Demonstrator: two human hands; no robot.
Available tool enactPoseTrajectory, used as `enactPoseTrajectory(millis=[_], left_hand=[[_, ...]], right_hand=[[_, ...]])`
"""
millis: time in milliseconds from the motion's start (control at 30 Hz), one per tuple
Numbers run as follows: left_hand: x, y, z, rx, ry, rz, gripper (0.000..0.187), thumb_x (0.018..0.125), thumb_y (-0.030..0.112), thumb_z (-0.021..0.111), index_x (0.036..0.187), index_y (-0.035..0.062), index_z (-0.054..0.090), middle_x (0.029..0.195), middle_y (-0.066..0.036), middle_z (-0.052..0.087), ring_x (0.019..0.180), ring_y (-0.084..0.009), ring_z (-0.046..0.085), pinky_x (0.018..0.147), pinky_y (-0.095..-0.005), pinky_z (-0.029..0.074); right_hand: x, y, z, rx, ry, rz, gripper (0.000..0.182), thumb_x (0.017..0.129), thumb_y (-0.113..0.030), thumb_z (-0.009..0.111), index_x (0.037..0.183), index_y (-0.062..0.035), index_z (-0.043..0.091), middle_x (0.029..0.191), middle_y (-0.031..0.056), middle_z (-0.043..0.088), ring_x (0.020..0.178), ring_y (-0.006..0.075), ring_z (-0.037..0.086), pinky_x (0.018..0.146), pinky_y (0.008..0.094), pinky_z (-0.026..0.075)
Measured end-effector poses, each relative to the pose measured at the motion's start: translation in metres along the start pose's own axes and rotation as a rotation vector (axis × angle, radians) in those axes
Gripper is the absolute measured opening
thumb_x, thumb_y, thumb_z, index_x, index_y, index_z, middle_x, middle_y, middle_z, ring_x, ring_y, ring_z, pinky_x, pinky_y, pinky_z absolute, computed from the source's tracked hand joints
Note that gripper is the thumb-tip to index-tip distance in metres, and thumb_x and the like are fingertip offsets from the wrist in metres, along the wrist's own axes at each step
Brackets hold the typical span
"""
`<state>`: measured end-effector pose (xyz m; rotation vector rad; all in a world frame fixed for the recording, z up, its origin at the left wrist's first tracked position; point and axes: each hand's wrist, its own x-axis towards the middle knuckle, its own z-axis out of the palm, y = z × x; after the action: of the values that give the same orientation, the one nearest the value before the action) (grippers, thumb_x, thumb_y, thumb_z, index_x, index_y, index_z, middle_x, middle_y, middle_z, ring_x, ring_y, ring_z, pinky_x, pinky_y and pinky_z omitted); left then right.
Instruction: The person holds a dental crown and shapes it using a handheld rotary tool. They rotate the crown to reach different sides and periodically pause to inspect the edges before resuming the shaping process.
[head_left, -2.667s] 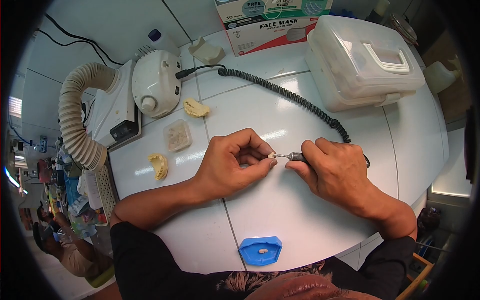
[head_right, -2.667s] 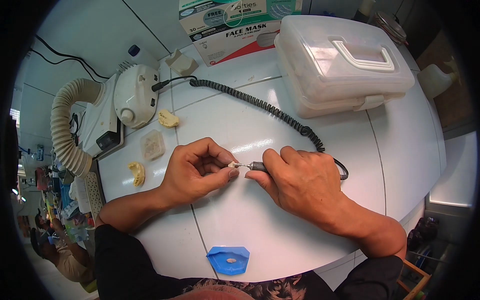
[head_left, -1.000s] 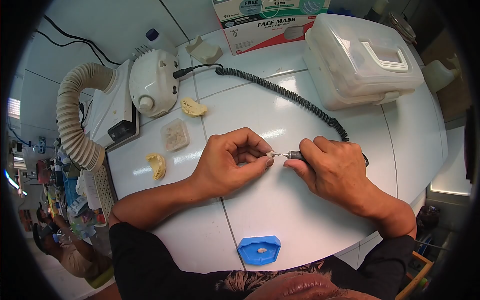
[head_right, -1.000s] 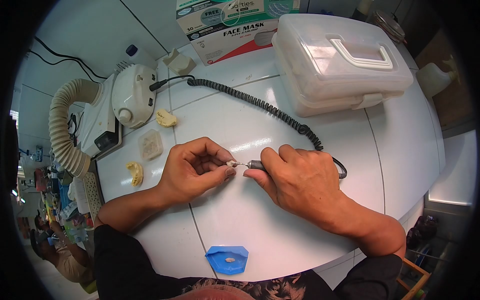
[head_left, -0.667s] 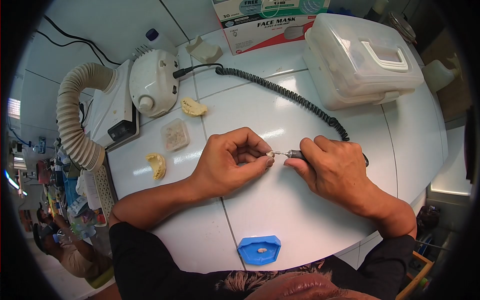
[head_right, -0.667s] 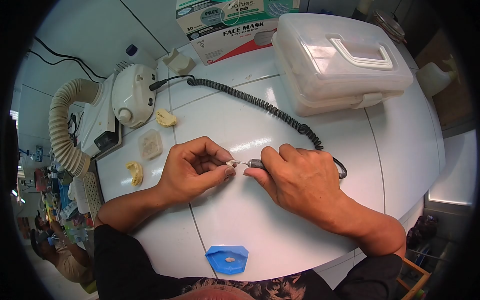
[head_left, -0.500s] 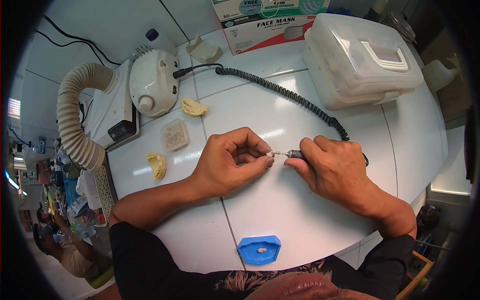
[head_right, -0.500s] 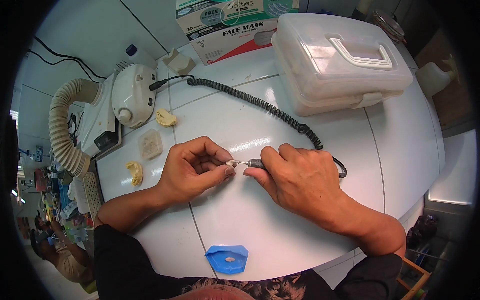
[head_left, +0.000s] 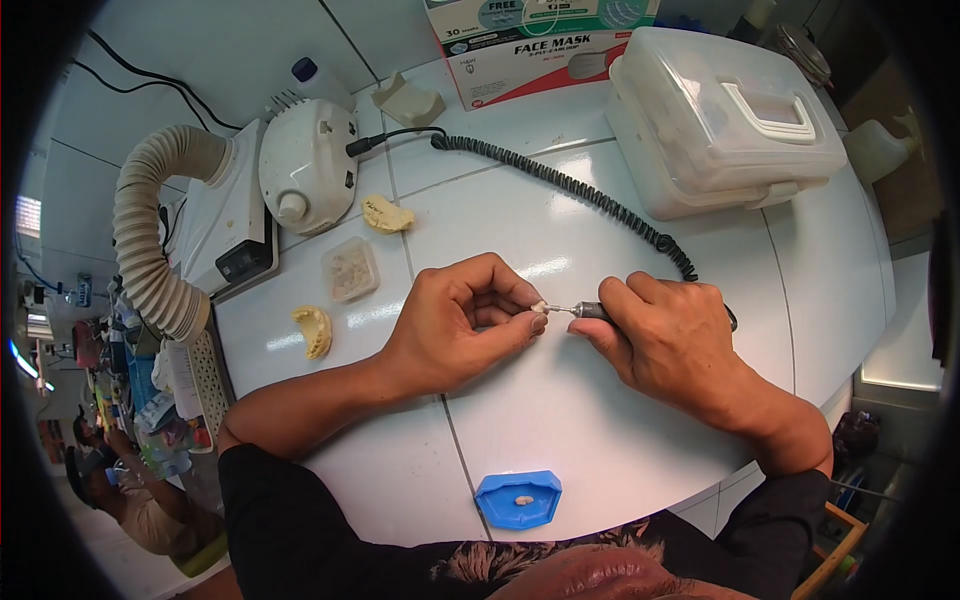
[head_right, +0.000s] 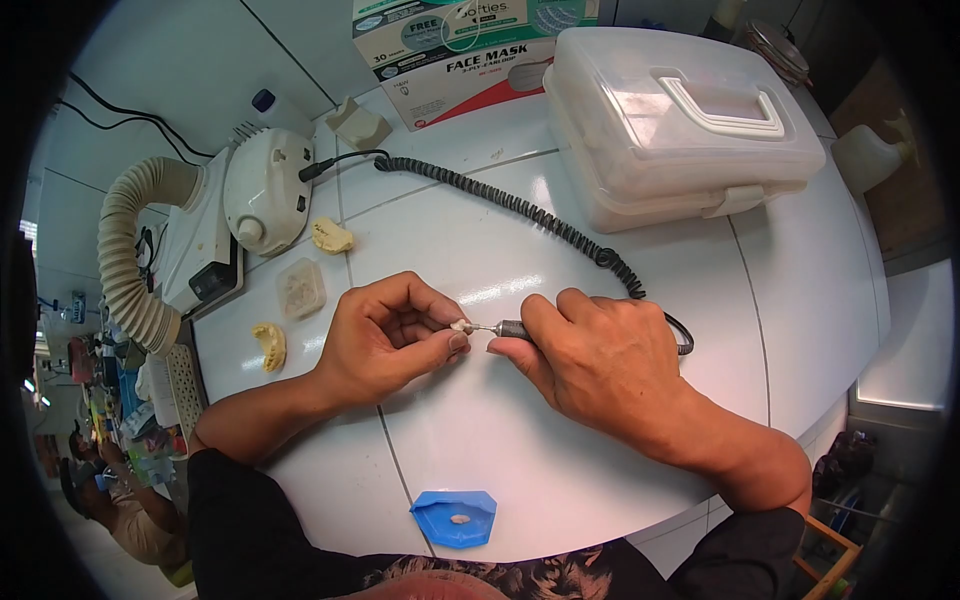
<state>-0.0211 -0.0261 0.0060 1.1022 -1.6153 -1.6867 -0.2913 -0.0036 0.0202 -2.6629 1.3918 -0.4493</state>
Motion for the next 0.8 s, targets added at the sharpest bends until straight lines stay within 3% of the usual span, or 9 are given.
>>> enactPoseTrajectory(millis=[800], left_hand=[[0.0004,-0.0037,0.001,0.004,0.01,0.024,0.017,0.1,-0.003,0.078,0.114,-0.0048,0.068,0.112,-0.01,0.076,0.099,-0.0109,0.075,0.088,-0.0252,0.063]], right_hand=[[-0.0005,0.0001,0.0001,-0.006,0.004,-0.021,0.045,0.101,-0.048,0.08,0.084,-0.0096,0.064,0.065,0.0054,0.061,0.051,0.0234,0.065,0.044,0.039,0.047]])
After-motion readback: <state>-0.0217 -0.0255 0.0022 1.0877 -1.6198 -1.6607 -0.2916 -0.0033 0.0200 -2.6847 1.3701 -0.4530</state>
